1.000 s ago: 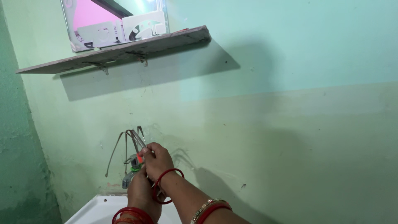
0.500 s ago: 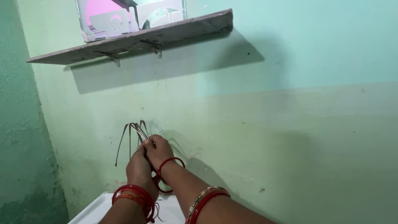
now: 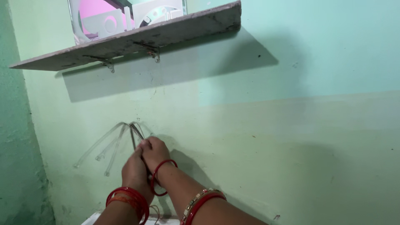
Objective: The person organizes bathroom items on the floor, including toothbrushes, toothpaste, and a metal stand. They place the toothbrushes and toothpaste on a shelf under a mirror and hang the metal stand on the wall.
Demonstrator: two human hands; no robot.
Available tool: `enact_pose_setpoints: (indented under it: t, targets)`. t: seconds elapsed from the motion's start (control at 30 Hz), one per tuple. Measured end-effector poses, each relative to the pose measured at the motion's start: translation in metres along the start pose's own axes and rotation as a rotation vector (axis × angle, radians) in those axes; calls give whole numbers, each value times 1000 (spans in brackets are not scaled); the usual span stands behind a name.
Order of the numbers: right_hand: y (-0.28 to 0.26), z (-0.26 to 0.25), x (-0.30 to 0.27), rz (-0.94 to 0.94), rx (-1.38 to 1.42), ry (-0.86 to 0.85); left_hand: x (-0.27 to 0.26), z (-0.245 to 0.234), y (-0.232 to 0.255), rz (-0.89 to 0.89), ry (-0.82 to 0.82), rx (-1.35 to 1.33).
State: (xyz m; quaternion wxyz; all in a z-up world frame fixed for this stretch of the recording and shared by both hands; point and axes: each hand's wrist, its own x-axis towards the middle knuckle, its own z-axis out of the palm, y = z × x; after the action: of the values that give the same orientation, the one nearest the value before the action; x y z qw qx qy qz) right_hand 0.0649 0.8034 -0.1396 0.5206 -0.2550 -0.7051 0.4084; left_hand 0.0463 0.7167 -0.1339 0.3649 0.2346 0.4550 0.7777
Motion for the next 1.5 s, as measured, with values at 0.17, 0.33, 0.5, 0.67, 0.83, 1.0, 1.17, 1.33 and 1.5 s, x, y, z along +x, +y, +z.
enact_pose_setpoints:
  t: [0.17,0.33,0.5,0.67,0.83,1.0,1.17,1.33,1.5]
  targets:
    - [28,-14,-3,289,5,-1,8,0,-25,-163,-17,74]
    - [51,-18,-5,305,-111,-32,17,-5,-43,-198,-53,139]
    - [75,-12,-5,328,-171,-96,32,-19,-60,-262,2,150]
    - [99,-2,-10,343,-145,-157,41,-39,-77,-257,11,107]
    - [107,7,-23,386,-165,-158,39,-56,-84,-262,13,115]
    - [121,7,-30,402,-190,-144,37,-62,-91,-255,6,113]
    - [126,4,-37,400,-155,-118,33,-63,-93,-248,1,136]
    - [112,-4,-45,401,-222,-125,28,-58,-92,-225,-17,169]
    - [104,-9,-55,418,-268,-98,23,-59,-89,-200,-11,213]
